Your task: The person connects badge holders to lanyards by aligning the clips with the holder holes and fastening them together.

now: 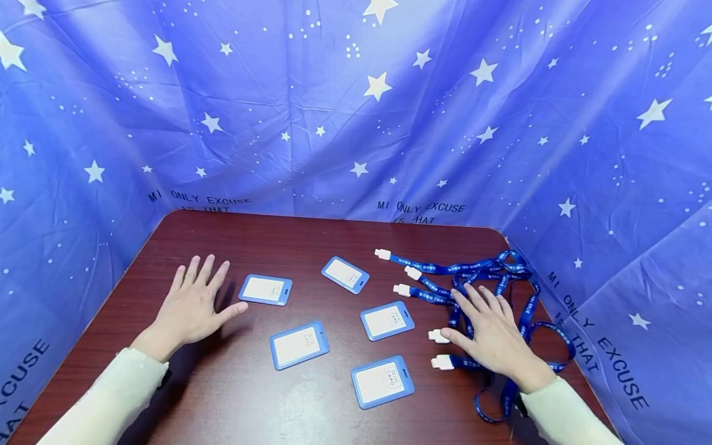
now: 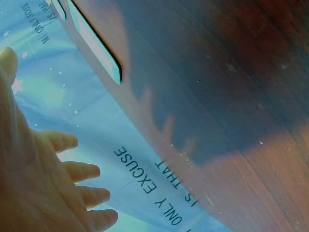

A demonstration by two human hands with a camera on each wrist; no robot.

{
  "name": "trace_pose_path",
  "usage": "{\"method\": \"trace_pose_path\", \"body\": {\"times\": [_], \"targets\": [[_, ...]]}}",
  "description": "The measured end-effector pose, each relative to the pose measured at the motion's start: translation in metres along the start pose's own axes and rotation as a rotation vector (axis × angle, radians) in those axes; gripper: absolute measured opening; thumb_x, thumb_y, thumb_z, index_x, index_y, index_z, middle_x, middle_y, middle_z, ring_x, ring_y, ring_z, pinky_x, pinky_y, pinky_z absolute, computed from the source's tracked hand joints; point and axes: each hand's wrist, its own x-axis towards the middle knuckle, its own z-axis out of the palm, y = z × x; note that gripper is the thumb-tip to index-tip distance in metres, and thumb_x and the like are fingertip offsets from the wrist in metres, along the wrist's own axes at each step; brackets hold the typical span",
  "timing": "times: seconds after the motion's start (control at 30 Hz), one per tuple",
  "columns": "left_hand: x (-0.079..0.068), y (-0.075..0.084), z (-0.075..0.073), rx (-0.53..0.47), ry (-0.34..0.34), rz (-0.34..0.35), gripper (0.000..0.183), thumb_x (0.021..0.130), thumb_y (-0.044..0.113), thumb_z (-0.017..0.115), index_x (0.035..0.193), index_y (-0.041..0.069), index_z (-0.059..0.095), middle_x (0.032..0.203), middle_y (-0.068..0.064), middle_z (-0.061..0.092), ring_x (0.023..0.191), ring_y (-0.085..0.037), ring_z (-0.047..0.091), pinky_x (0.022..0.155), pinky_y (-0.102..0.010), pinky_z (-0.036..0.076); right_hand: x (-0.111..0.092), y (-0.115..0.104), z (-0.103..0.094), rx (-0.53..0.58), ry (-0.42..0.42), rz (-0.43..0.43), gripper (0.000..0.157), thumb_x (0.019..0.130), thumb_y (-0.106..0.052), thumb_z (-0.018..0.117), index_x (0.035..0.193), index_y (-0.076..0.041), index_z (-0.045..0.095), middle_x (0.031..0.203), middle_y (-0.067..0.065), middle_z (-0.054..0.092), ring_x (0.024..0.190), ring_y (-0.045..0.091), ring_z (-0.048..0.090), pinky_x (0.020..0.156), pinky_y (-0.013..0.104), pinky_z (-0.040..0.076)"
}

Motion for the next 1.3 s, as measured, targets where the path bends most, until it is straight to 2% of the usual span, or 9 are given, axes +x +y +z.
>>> {"method": "trace_pose_path", "body": {"times": [0.2, 0.4, 0.9, 1.07, 1.3], "targets": [[0.000, 0.001, 0.001, 0.000, 0.004, 0.002, 0.102, 0.091, 0.072, 0.057, 0.157, -0.002, 0.034, 0.160, -0.036, 0.024, 0.148, -0.057, 0.014, 0.119, -0.069, 0.008, -0.003, -0.003, 0.001, 0.017, -0.005, -0.021, 0.086, 0.092, -0.066, 0.062, 0.156, -0.011, 0.045, 0.160, 0.023, 0.037, 0.146, 0.051, 0.025, 0.114, 0.074, 0.014], [-0.001, 0.001, 0.002, 0.000, 0.005, 0.008, 0.102, 0.091, 0.071, 0.057, 0.157, -0.002, 0.034, 0.160, -0.036, 0.024, 0.148, -0.057, 0.014, 0.119, -0.068, 0.008, -0.005, -0.006, 0.002, 0.047, -0.024, -0.027, 0.085, 0.092, -0.066, 0.063, 0.155, -0.010, 0.046, 0.161, 0.021, 0.037, 0.147, 0.049, 0.024, 0.113, 0.074, 0.015], [-0.001, 0.005, 0.003, -0.003, 0.005, 0.022, 0.102, 0.091, 0.072, 0.057, 0.157, -0.002, 0.034, 0.160, -0.035, 0.024, 0.149, -0.056, 0.014, 0.120, -0.067, 0.009, -0.010, -0.008, 0.006, 0.071, 0.024, -0.113, 0.082, 0.088, -0.061, 0.072, 0.150, -0.011, 0.053, 0.153, 0.020, 0.047, 0.141, 0.046, 0.035, 0.110, 0.072, 0.023], [-0.001, 0.007, 0.004, -0.005, 0.004, 0.024, 0.103, 0.090, 0.073, 0.057, 0.157, -0.002, 0.035, 0.161, -0.035, 0.024, 0.149, -0.056, 0.014, 0.120, -0.067, 0.008, -0.012, -0.009, 0.007, 0.068, 0.052, -0.160, 0.079, 0.086, -0.061, 0.074, 0.146, -0.012, 0.058, 0.147, 0.016, 0.054, 0.136, 0.043, 0.041, 0.108, 0.069, 0.027], [0.000, 0.008, 0.004, -0.006, 0.005, 0.027, 0.103, 0.090, 0.073, 0.058, 0.157, -0.002, 0.035, 0.160, -0.035, 0.024, 0.149, -0.056, 0.014, 0.120, -0.067, 0.008, -0.013, -0.012, 0.009, 0.068, 0.088, -0.207, 0.066, 0.081, -0.051, 0.083, 0.132, -0.011, 0.069, 0.130, 0.010, 0.065, 0.124, 0.036, 0.052, 0.102, 0.061, 0.034]]}}
